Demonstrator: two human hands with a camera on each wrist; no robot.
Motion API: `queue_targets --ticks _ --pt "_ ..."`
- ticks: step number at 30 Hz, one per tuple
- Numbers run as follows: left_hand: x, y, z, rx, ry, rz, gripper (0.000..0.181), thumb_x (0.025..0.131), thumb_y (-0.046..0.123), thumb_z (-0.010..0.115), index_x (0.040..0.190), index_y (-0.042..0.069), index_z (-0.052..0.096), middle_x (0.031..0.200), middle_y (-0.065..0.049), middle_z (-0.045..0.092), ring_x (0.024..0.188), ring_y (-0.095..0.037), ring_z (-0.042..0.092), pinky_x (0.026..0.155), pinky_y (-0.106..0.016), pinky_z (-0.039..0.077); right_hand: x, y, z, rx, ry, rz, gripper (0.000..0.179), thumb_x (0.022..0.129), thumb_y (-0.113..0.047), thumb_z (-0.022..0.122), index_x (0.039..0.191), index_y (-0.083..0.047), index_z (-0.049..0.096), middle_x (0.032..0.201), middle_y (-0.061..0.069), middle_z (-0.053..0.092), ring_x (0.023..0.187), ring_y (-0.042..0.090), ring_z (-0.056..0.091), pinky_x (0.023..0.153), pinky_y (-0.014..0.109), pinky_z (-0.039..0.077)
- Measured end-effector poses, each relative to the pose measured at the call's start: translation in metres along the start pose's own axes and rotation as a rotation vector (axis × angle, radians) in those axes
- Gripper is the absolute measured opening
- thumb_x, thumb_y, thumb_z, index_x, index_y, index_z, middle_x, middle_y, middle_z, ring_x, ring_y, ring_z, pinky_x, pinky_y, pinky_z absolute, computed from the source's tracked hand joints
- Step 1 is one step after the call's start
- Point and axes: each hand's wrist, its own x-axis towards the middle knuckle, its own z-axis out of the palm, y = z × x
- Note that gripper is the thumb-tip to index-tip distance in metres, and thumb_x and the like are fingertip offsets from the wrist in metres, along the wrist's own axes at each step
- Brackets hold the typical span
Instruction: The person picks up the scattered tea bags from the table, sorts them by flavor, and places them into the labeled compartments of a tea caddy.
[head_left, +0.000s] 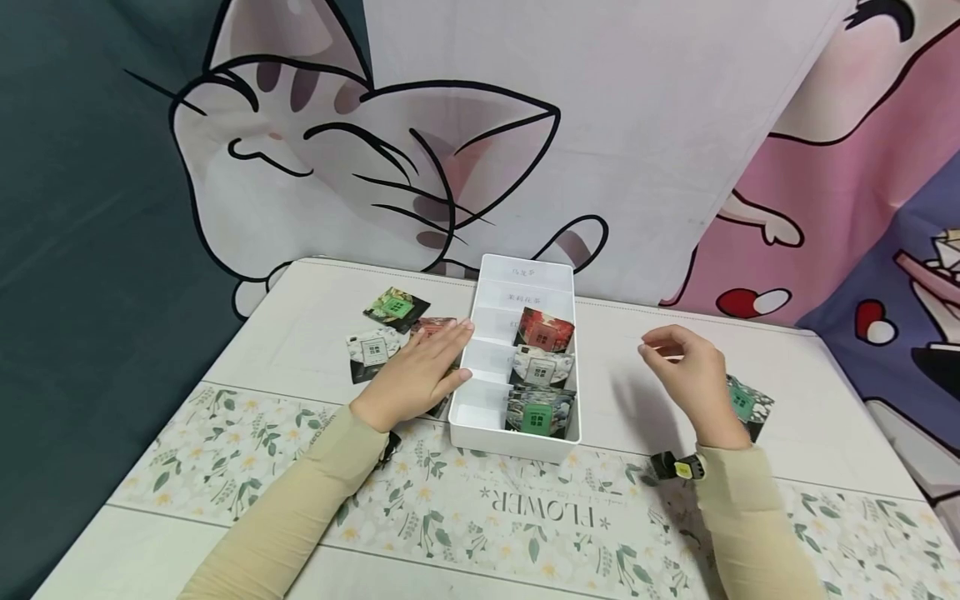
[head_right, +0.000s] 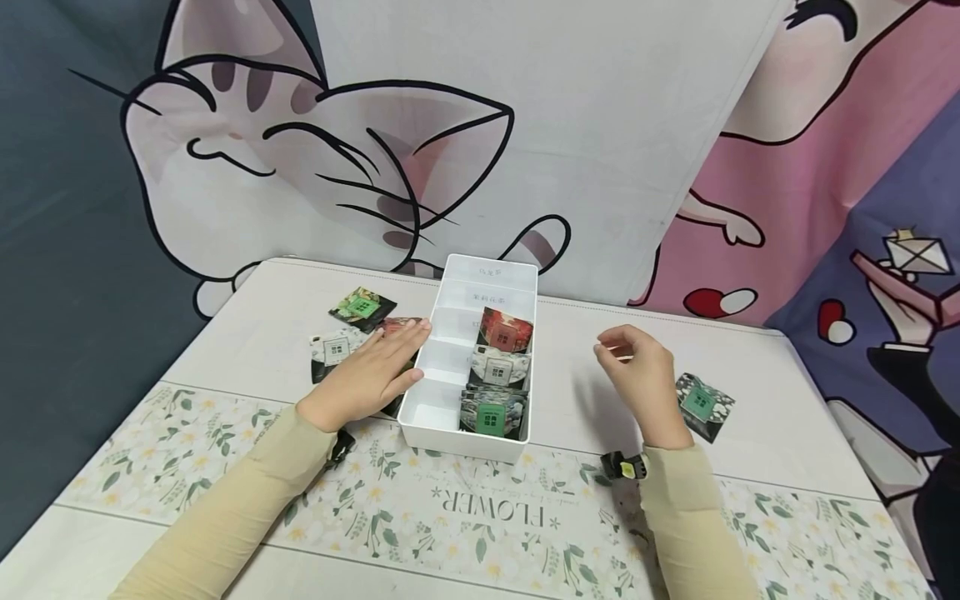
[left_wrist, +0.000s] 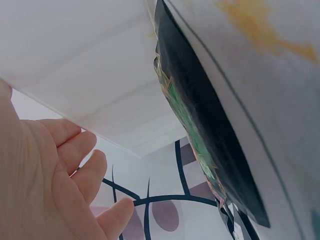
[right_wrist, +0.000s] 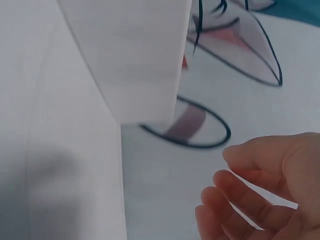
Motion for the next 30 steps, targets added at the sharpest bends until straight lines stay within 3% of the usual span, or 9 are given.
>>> queue_targets --ticks 10,19,26,30 --pt "0.0 0.0 0.0 0.002 0.003 -0.002 0.073 0.108 0.059 0.022 0.163 0.011 0.018 0.168 -0.006 0.02 0.155 -0.023 0.015 0.127 -0.048 0.006 0.004 0.036 -0.034 -0.098 0.049 0.114 0.026 0.096 -0.022 0.07 0.112 -0.002 0.073 0.106 0.02 0.074 0.08 -0.014 0.047 0.068 0.017 0.045" --pt "-0.001 0.001 -0.001 0.016 0.005 -0.003 0.077 0.105 0.063 0.014 0.163 0.011 0.019 0.168 -0.005 0.019 0.155 -0.024 0.015 0.127 -0.048 0.005 0.002 0.068 -0.055 -0.163 0.05 0.286 0.036 0.099 -0.026 0.064 0.125 -0.001 0.069 0.115 0.023 0.072 0.076 -0.015 0.043 0.065 0.018 0.045" --pt "0.0 0.001 -0.001 0.025 0.023 0.002 0.076 0.106 0.062 0.015 0.163 0.011 0.02 0.167 -0.006 0.021 0.154 -0.028 0.022 0.127 -0.049 0.007 -0.002 0.086 -0.066 -0.175 0.055 0.396 0.043 0.1 -0.025 0.061 0.132 0.003 0.064 0.118 0.027 0.069 0.083 0.001 0.051 0.064 0.023 0.044" --pt "0.0 0.001 0.0 0.021 0.019 0.003 0.072 0.108 0.058 0.022 0.163 0.011 0.019 0.167 -0.006 0.02 0.154 -0.028 0.022 0.126 -0.05 0.007 -0.004 0.096 -0.072 -0.187 0.073 0.452 0.045 0.099 -0.023 0.061 0.134 0.006 0.062 0.121 0.029 0.067 0.093 0.025 0.062 0.065 0.025 0.043"
